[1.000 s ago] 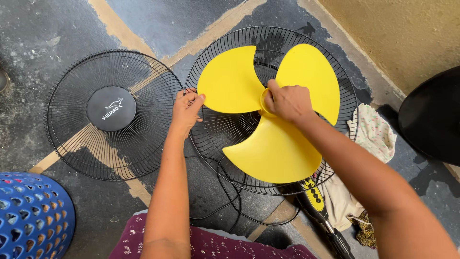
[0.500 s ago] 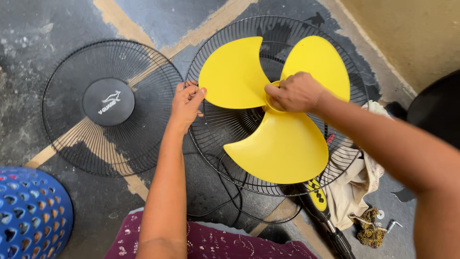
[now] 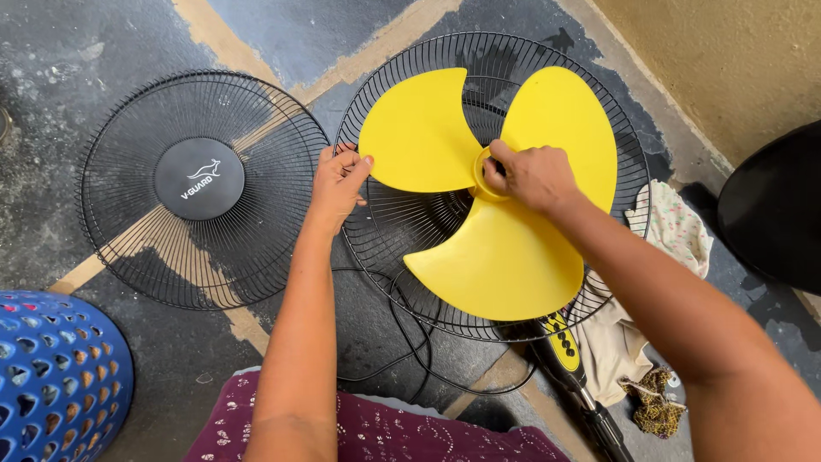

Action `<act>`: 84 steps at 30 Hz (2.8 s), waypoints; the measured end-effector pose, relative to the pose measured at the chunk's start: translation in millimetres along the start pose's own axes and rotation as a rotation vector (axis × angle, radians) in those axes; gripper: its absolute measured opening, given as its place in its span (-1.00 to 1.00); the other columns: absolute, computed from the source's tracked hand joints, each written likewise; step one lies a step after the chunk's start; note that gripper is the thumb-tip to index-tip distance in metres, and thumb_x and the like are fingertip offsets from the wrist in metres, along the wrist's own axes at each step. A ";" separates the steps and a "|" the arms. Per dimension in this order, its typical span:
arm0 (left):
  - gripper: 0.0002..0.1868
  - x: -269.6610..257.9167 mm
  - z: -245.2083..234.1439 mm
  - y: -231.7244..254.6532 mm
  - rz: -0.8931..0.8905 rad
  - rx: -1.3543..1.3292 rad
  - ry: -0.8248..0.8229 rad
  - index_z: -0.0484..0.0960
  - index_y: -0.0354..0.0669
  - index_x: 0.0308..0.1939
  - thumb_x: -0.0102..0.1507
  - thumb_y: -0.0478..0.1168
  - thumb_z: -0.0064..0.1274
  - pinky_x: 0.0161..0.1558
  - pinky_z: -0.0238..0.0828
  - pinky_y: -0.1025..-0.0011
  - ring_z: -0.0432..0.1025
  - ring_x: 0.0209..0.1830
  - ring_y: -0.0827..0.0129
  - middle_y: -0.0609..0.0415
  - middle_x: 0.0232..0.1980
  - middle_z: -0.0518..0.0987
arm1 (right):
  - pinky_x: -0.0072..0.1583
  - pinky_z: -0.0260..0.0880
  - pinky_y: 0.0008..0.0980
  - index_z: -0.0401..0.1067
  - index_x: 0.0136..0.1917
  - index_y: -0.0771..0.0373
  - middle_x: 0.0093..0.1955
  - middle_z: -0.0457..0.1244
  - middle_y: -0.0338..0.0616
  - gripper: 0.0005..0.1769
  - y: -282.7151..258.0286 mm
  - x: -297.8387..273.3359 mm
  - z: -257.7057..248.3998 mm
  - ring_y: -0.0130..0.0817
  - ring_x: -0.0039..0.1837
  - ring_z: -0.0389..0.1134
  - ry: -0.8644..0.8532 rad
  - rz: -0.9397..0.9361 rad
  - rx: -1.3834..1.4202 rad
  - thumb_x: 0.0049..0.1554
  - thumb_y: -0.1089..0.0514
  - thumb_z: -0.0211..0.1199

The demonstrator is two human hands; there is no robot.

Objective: The person assembles a standing fan by hand. They attach the front wire cage to the fan body, secure the yellow fan blades to the central hub, and then reattach the front cage, using a screwdriver to tighten the screws.

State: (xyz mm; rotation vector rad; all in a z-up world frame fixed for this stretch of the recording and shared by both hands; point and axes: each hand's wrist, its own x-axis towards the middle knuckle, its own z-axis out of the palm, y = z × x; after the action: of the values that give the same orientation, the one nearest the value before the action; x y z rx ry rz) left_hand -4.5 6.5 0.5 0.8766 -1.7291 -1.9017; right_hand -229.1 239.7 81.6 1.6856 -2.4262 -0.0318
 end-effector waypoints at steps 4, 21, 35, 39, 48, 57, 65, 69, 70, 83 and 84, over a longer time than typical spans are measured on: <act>-0.67 1.7 -0.3 2.3 -0.041 0.029 0.000 0.64 -0.32 -0.30 0.29 -0.05 0.17 -0.48 0.54 0.55 0.43 -0.22 0.53 0.11 0.03 0.24 | -0.39 0.21 -0.11 0.29 -0.16 0.11 -0.54 0.21 -0.12 -0.69 8.0 1.3 -4.2 -0.06 -0.49 0.26 -0.060 -0.100 0.036 0.29 -0.11 0.11; -0.47 -5.6 -17.8 -33.7 0.178 -0.181 0.553 0.37 -0.20 0.35 0.42 -0.01 0.12 0.18 0.41 0.24 0.45 0.18 0.29 -0.12 0.26 0.51 | 0.10 0.17 0.58 0.11 0.58 -0.21 0.58 0.02 -0.03 -0.18 -81.5 -85.7 -57.3 0.21 0.52 0.00 -0.161 0.373 0.007 0.14 -0.40 0.16; 0.28 -118.7 -143.5 -135.2 -1.206 0.056 0.882 0.45 -0.68 0.22 0.28 0.70 -0.44 0.20 0.42 0.12 0.48 0.18 -0.01 -0.38 0.23 0.49 | 0.16 0.31 0.24 0.14 0.58 -0.32 0.58 0.07 -0.07 -0.23 -84.9 -99.5 -40.4 0.00 0.49 0.13 -0.108 0.464 0.088 0.16 -0.42 0.14; 0.28 -104.3 -145.2 -98.1 -0.846 0.297 1.359 0.15 -0.44 0.42 0.05 0.57 0.15 0.20 0.11 -0.39 0.19 0.34 -0.12 -0.26 0.34 0.25 | 0.11 0.39 0.12 0.15 0.59 -0.31 0.56 0.09 -0.07 -0.22 -83.6 -99.5 -38.9 0.02 0.44 0.20 -0.091 0.443 0.039 0.16 -0.42 0.14; -0.04 -53.1 -166.3 -88.7 -0.348 1.118 0.459 0.40 0.15 0.43 0.02 0.36 0.31 0.40 -0.06 -0.44 0.04 0.57 0.01 0.03 0.50 0.26 | 0.02 0.44 0.01 0.18 0.59 -0.29 0.52 0.13 -0.07 -0.22 -87.6 -98.5 -40.8 0.07 0.28 0.30 -0.082 0.436 0.003 0.16 -0.40 0.15; 0.23 -119.1 -71.9 -93.3 -0.229 1.475 0.109 -0.04 0.35 0.60 -0.03 0.37 0.29 0.29 -0.24 -0.60 -0.36 0.63 -0.24 -0.16 0.67 -0.22 | 0.02 0.42 0.06 0.17 0.61 -0.29 0.53 0.11 -0.08 -0.23 -82.1 -98.8 -36.0 0.06 0.28 0.29 -0.105 0.444 0.006 0.19 -0.40 0.14; 0.03 -104.0 -85.7 -134.2 -0.147 1.586 0.241 0.14 0.00 0.51 0.10 0.22 0.32 0.26 0.17 -0.33 -0.02 0.54 -0.12 -0.06 0.53 0.12 | -0.03 0.43 -0.01 0.16 0.61 -0.31 0.53 0.11 -0.10 -0.23 -83.9 -100.0 -34.5 0.03 0.26 0.29 -0.118 0.467 0.009 0.19 -0.42 0.13; -0.04 -108.7 -77.6 -113.1 -0.190 1.612 0.318 0.22 0.08 0.43 0.07 0.25 0.29 0.18 0.24 -0.21 0.04 0.47 -0.09 -0.07 0.48 0.17 | -0.02 0.44 -0.03 0.16 0.61 -0.31 0.51 0.12 -0.10 -0.23 -84.1 -101.7 -33.3 0.02 0.27 0.29 -0.091 0.448 -0.007 0.19 -0.42 0.13; -0.12 -114.1 -78.7 -107.0 -0.171 1.466 0.405 0.27 0.06 0.38 0.12 0.29 0.25 0.23 0.24 -0.19 0.07 0.47 -0.05 -0.06 0.46 0.21 | -0.01 0.44 -0.03 0.16 0.61 -0.31 0.51 0.12 -0.10 -0.23 -84.6 -101.7 -33.2 0.02 0.27 0.29 -0.086 0.444 -0.008 0.20 -0.42 0.13; -0.13 -120.0 -195.6 -163.8 -0.988 -0.138 1.406 0.51 -0.43 0.15 0.32 0.41 -0.17 0.26 0.34 0.02 0.41 0.16 -0.12 -0.23 0.10 0.52 | 0.08 0.37 0.16 0.17 0.62 -0.25 0.53 0.11 0.00 -0.22 -84.7 -102.7 -34.9 0.15 0.33 0.23 -0.096 0.460 0.063 0.19 -0.35 0.19; -0.21 -115.1 -202.2 -182.5 -0.970 -0.134 1.417 0.58 -0.39 0.10 0.33 0.36 -0.16 0.24 0.37 0.04 0.46 0.12 -0.11 -0.20 0.05 0.56 | 0.10 0.37 0.16 0.18 0.62 -0.24 0.53 0.11 0.01 -0.22 -84.6 -102.0 -34.1 0.15 0.33 0.24 -0.081 0.452 0.064 0.19 -0.35 0.19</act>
State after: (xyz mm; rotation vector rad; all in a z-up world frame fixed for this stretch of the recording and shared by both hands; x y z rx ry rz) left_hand 236.8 -35.5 -165.2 2.4094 -0.2673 -1.0226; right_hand -110.6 307.7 90.3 1.1394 -2.8360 0.0408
